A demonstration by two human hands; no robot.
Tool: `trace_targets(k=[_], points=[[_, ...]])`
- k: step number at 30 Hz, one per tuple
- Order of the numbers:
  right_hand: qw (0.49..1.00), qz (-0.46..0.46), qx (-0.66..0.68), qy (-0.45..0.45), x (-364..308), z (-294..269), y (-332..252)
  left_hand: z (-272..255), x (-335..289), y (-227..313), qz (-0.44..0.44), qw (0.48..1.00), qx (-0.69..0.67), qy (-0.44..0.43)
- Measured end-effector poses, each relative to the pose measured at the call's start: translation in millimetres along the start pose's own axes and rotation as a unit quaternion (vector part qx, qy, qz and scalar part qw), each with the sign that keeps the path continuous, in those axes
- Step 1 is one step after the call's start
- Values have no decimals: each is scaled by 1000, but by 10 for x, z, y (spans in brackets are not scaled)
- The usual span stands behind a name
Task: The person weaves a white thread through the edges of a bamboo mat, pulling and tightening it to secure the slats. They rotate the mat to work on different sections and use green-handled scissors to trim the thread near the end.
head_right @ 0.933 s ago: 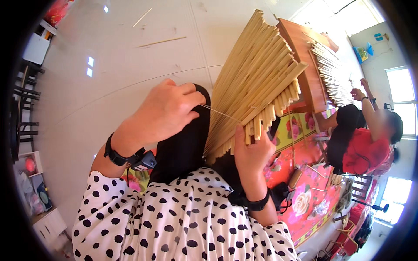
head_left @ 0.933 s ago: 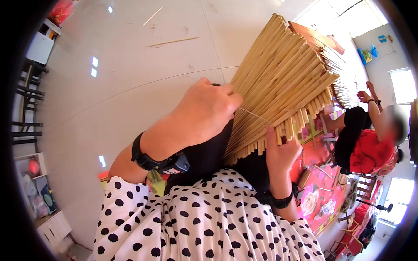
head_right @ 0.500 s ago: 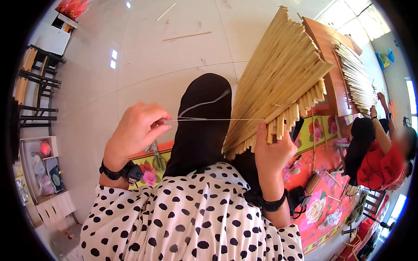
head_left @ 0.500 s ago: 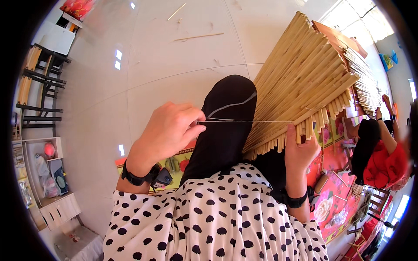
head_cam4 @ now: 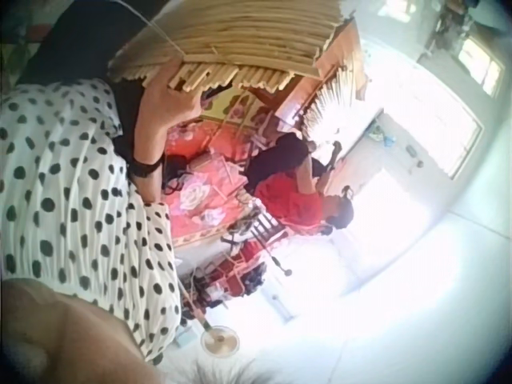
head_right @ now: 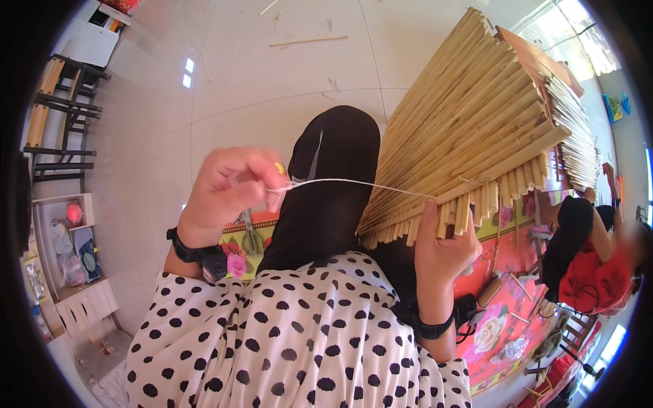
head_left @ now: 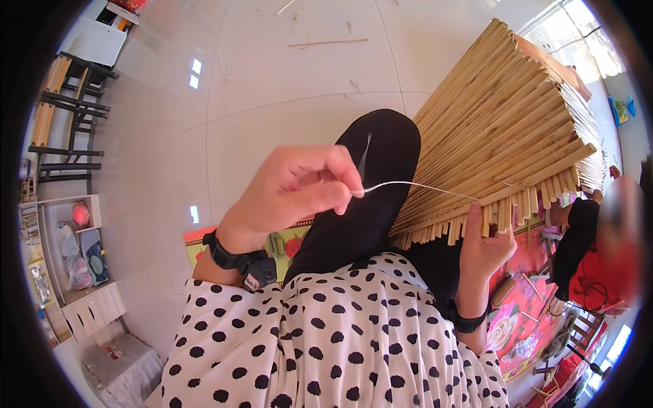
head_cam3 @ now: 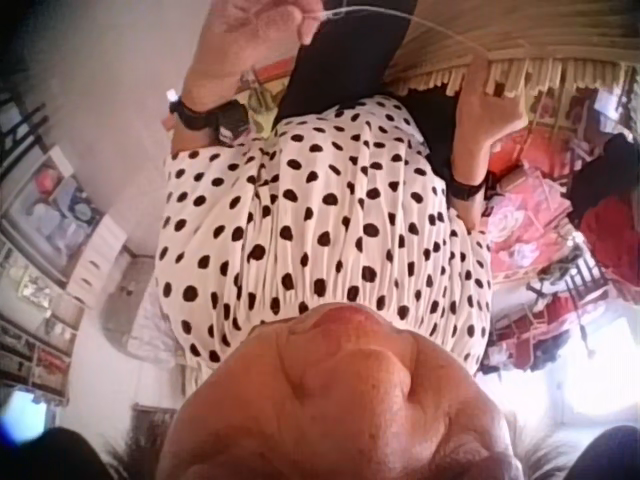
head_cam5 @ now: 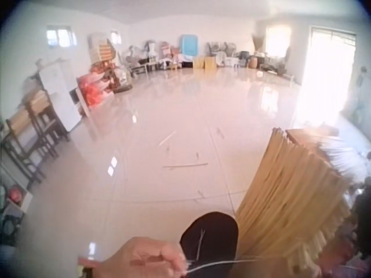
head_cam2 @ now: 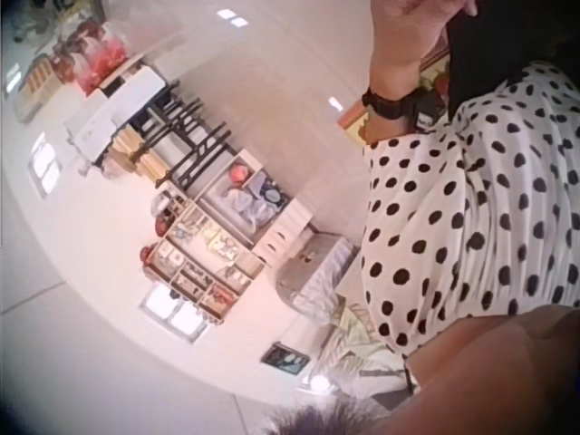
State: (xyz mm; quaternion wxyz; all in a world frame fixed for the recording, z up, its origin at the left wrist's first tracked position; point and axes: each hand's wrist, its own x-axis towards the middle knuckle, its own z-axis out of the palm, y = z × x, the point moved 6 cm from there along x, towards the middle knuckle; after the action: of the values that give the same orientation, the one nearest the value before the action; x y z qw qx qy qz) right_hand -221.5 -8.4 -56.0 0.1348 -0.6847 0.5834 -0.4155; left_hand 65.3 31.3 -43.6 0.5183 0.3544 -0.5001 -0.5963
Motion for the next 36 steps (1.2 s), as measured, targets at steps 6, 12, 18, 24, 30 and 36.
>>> trace_targets(k=[6, 12, 18, 24, 30, 36], points=[[1000, -6, 9, 3, 10, -1, -3, -164, 232, -293, -38, 997, -3, 70], [1000, 1, 16, 10, -6, -2, 33, -367, 188, -692, -164, 952, 210, 151], [1000, -1, 8, 27, -5, -29, 40, -355, 168, -711, -155, 954, 207, 152], [999, 45, -1, -20, -31, -26, 97, -278, 8, -660, -49, 954, 262, 138], [999, 23, 24, 37, -3, -34, 50, 96, -64, -567, 110, 826, 553, 12], [999, 36, 1, 20, -19, -63, 76, 93, -59, -571, 219, 775, 592, -29]])
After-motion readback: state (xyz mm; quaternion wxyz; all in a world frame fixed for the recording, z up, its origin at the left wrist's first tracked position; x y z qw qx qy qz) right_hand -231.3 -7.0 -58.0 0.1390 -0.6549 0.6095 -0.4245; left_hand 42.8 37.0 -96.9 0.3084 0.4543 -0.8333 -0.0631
